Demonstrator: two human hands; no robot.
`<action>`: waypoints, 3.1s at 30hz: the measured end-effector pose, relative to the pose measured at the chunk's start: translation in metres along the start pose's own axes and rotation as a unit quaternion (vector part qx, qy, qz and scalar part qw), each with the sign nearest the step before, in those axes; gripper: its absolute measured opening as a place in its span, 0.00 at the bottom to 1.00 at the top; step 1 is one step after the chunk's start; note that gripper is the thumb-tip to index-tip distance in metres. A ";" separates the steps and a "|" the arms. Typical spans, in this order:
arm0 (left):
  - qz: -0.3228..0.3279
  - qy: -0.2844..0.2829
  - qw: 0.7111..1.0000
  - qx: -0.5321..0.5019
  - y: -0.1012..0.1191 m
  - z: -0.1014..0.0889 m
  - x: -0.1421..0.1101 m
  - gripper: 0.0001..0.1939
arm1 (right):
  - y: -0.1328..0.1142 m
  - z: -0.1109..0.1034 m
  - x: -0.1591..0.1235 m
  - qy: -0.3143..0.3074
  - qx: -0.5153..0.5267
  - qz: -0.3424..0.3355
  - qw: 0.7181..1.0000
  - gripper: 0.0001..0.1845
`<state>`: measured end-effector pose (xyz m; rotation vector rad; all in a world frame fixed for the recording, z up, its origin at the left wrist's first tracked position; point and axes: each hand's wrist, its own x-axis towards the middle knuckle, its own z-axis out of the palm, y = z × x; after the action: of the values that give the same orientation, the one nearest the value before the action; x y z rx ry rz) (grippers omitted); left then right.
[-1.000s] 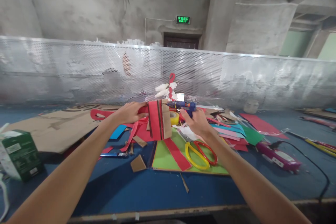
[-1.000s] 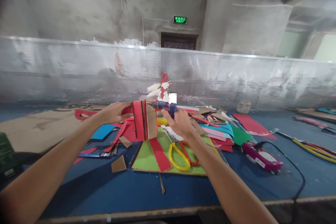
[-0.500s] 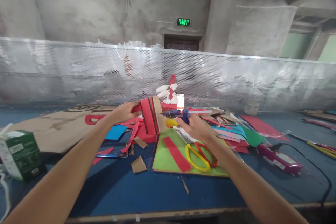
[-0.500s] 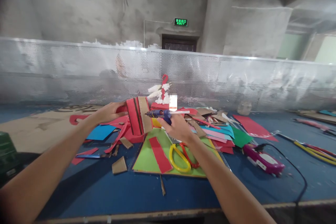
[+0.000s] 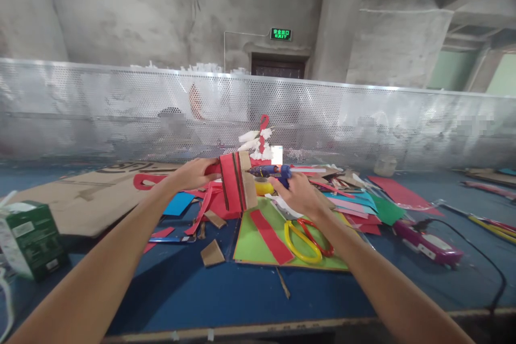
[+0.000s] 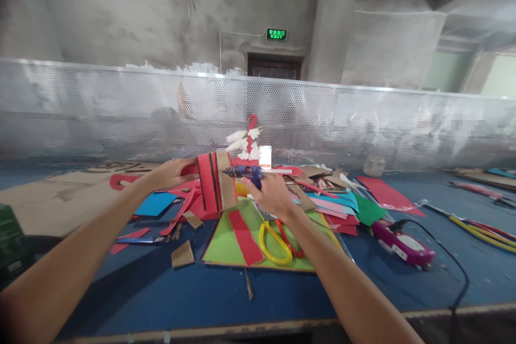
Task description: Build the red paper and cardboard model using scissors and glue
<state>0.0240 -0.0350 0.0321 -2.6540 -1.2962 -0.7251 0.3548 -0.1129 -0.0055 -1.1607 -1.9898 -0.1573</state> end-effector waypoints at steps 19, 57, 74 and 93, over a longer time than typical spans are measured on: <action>-0.046 0.027 0.998 -0.043 -0.035 -0.002 -0.006 0.33 | -0.009 -0.013 -0.005 -0.097 0.045 0.008 0.994 0.20; -0.054 0.036 0.996 -0.062 -0.035 -0.002 -0.006 0.32 | 0.006 -0.004 0.000 -0.088 -0.088 0.005 0.992 0.24; -0.046 0.038 0.996 -0.062 -0.041 0.003 -0.004 0.31 | -0.008 -0.009 -0.005 -0.125 0.024 -0.008 0.992 0.20; -0.036 0.054 0.995 -0.070 -0.039 0.000 -0.005 0.31 | 0.001 -0.008 -0.003 -0.075 0.018 -0.015 0.997 0.23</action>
<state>-0.0087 -0.0133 0.0256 -2.6423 -1.3672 -0.9901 0.3609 -0.1183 -0.0026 -1.1493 -2.1328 -0.0495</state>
